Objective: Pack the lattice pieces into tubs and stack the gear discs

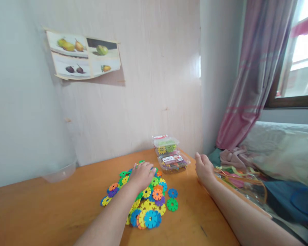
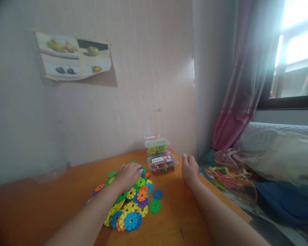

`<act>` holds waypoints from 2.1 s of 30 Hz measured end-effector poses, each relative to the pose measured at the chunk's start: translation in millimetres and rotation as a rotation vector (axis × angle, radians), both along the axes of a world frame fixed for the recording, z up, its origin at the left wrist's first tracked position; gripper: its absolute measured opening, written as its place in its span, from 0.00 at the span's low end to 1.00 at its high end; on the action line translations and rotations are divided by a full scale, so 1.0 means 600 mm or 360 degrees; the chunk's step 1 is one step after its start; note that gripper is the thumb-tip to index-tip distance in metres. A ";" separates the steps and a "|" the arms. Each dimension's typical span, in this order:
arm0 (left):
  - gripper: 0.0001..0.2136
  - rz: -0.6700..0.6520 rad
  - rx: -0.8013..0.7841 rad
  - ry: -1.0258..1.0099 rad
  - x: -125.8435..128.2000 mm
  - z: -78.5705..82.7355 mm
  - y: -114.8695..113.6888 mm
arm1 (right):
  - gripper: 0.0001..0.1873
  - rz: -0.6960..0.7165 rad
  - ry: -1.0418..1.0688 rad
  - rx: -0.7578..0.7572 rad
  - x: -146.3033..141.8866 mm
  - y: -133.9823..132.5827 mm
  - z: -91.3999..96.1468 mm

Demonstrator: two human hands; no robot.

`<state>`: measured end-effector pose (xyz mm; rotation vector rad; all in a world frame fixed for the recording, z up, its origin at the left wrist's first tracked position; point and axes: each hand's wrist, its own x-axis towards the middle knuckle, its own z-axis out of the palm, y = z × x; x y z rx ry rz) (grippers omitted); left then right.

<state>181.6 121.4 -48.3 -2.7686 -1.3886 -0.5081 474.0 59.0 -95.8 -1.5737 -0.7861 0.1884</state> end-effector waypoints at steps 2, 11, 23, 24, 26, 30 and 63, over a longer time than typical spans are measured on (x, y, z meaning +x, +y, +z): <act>0.21 0.0026 0.0010 -0.0087 -0.036 0.009 -0.001 | 0.22 -0.0061 -0.0192 0.0023 -0.010 -0.009 0.004; 0.22 0.0400 -0.0091 -0.0577 -0.263 -0.030 -0.022 | 0.18 0.0395 -0.0890 0.0095 -0.118 -0.045 0.004; 0.19 0.0725 -0.0146 -0.0924 -0.444 -0.087 -0.068 | 0.16 0.1023 -0.1214 0.0138 -0.303 -0.086 0.037; 0.18 0.0725 -0.0147 -0.0929 -0.446 -0.087 -0.071 | 0.16 0.1041 -0.1207 0.0140 -0.318 -0.085 0.041; 0.18 0.0721 -0.0149 -0.0927 -0.447 -0.086 -0.076 | 0.18 0.1041 -0.1208 0.0115 -0.347 -0.079 0.050; 0.17 0.0703 -0.0153 -0.0856 -0.444 -0.086 -0.082 | 0.17 0.1069 -0.1303 -0.0027 -0.392 -0.054 0.071; 0.11 0.0533 -0.0127 -0.0700 -0.406 -0.083 -0.108 | 0.15 0.1880 -0.1766 -0.0411 -0.528 -0.093 0.065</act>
